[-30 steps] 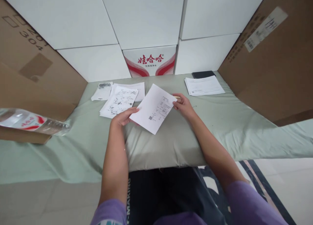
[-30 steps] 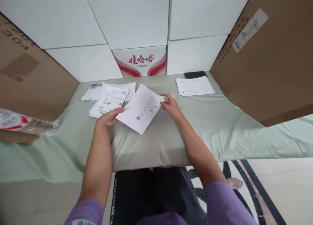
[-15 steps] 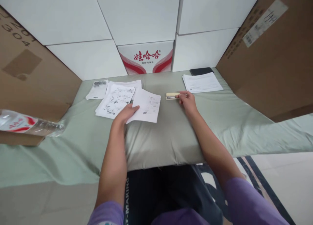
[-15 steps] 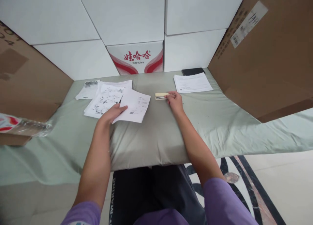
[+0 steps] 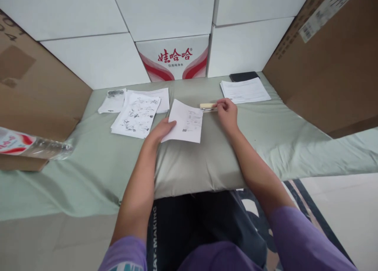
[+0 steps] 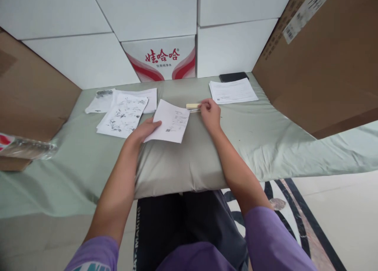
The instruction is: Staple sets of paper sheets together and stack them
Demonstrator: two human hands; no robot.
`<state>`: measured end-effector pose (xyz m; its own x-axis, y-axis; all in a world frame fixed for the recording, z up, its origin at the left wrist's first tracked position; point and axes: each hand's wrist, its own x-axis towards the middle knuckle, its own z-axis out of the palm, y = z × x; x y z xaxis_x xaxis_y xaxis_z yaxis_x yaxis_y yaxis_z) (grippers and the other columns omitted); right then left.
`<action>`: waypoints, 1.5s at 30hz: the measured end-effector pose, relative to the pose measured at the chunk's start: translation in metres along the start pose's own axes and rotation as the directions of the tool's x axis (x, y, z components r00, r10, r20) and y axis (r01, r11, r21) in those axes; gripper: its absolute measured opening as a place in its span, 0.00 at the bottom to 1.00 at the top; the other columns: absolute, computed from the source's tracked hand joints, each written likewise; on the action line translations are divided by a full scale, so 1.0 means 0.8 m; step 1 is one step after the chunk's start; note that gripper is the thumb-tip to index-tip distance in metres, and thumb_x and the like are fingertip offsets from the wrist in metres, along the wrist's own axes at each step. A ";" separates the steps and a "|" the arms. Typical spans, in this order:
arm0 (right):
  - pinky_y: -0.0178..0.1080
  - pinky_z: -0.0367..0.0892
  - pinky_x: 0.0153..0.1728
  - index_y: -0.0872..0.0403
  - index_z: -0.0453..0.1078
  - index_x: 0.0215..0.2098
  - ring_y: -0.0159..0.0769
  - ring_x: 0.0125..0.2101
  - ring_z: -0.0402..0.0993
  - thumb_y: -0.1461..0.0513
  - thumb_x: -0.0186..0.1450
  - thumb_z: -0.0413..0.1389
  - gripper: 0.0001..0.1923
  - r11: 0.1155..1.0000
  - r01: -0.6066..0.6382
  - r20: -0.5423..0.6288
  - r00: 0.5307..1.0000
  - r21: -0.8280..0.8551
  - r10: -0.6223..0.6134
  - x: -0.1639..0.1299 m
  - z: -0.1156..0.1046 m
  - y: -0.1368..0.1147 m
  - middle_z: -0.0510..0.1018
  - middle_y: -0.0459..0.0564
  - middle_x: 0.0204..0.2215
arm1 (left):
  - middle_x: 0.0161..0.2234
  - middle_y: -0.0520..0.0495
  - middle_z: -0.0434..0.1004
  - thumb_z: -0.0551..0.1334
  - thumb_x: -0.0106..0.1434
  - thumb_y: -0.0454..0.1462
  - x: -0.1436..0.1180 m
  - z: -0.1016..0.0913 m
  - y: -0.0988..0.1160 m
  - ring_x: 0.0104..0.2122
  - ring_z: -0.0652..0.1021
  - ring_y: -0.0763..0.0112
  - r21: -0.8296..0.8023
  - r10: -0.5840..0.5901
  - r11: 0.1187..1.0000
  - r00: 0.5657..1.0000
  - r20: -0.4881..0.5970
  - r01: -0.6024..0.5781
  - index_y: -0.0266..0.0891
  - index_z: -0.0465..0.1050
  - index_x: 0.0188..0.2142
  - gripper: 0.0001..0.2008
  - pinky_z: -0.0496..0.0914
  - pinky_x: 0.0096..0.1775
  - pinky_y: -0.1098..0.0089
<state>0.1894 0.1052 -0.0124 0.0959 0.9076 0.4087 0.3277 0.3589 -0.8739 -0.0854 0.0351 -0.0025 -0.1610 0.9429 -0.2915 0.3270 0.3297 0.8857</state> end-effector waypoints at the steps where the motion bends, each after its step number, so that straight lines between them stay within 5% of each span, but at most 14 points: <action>1: 0.44 0.69 0.47 0.51 0.69 0.38 0.39 0.39 0.77 0.62 0.63 0.49 0.09 0.998 0.032 0.026 0.999 -0.048 -0.031 0.001 -0.001 -0.003 0.82 0.49 0.34 | 0.43 0.42 0.85 0.62 0.63 0.40 -0.001 0.001 0.002 0.45 0.83 0.57 -0.024 -0.007 1.000 1.000 0.018 0.008 0.37 0.79 0.47 0.15 0.77 0.50 0.60; 6: 0.42 0.66 0.44 0.53 0.73 0.36 0.41 0.39 0.74 0.61 0.64 0.49 0.11 0.928 0.161 0.258 0.963 -0.335 -0.073 0.032 0.005 -0.023 0.81 0.53 0.37 | 0.43 0.39 0.84 0.61 0.63 0.37 -0.004 0.004 0.008 0.47 0.82 0.54 -0.096 -0.028 0.995 0.997 0.067 0.035 0.35 0.78 0.50 0.18 0.73 0.55 0.55; 12: 0.37 0.59 0.34 0.55 0.73 0.28 0.34 0.30 0.66 0.59 0.66 0.50 0.14 0.849 0.259 0.536 0.843 -0.460 0.034 0.076 0.050 -0.027 0.76 0.49 0.27 | 0.45 0.37 0.83 0.60 0.63 0.38 -0.004 0.004 0.007 0.48 0.81 0.54 -0.103 -0.036 0.994 0.996 0.081 0.044 0.33 0.76 0.51 0.18 0.72 0.56 0.54; 29: 0.39 0.65 0.38 0.52 0.77 0.40 0.44 0.41 0.74 0.63 0.65 0.52 0.12 0.697 0.110 0.393 0.882 -0.708 0.259 0.061 0.054 -0.025 0.81 0.56 0.41 | 0.45 0.39 0.83 0.61 0.63 0.41 -0.017 -0.010 0.013 0.47 0.82 0.54 -0.062 -0.074 0.994 0.981 0.180 0.087 0.38 0.77 0.50 0.17 0.75 0.52 0.57; 45: 0.41 0.65 0.40 0.51 0.74 0.45 0.46 0.42 0.73 0.64 0.68 0.47 0.14 0.712 0.101 0.370 0.899 -0.695 0.233 0.053 0.053 -0.028 0.80 0.56 0.42 | 0.47 0.39 0.83 0.63 0.61 0.42 -0.005 -0.017 -0.002 0.49 0.81 0.54 -0.053 -0.019 0.998 0.974 0.225 0.032 0.38 0.76 0.52 0.21 0.75 0.52 0.57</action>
<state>0.1460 0.1448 0.0137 -0.1846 0.9806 0.0665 0.8962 0.1957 -0.3981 -0.0979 0.0300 0.0018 0.0463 0.9231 -0.3819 0.2715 0.3562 0.8941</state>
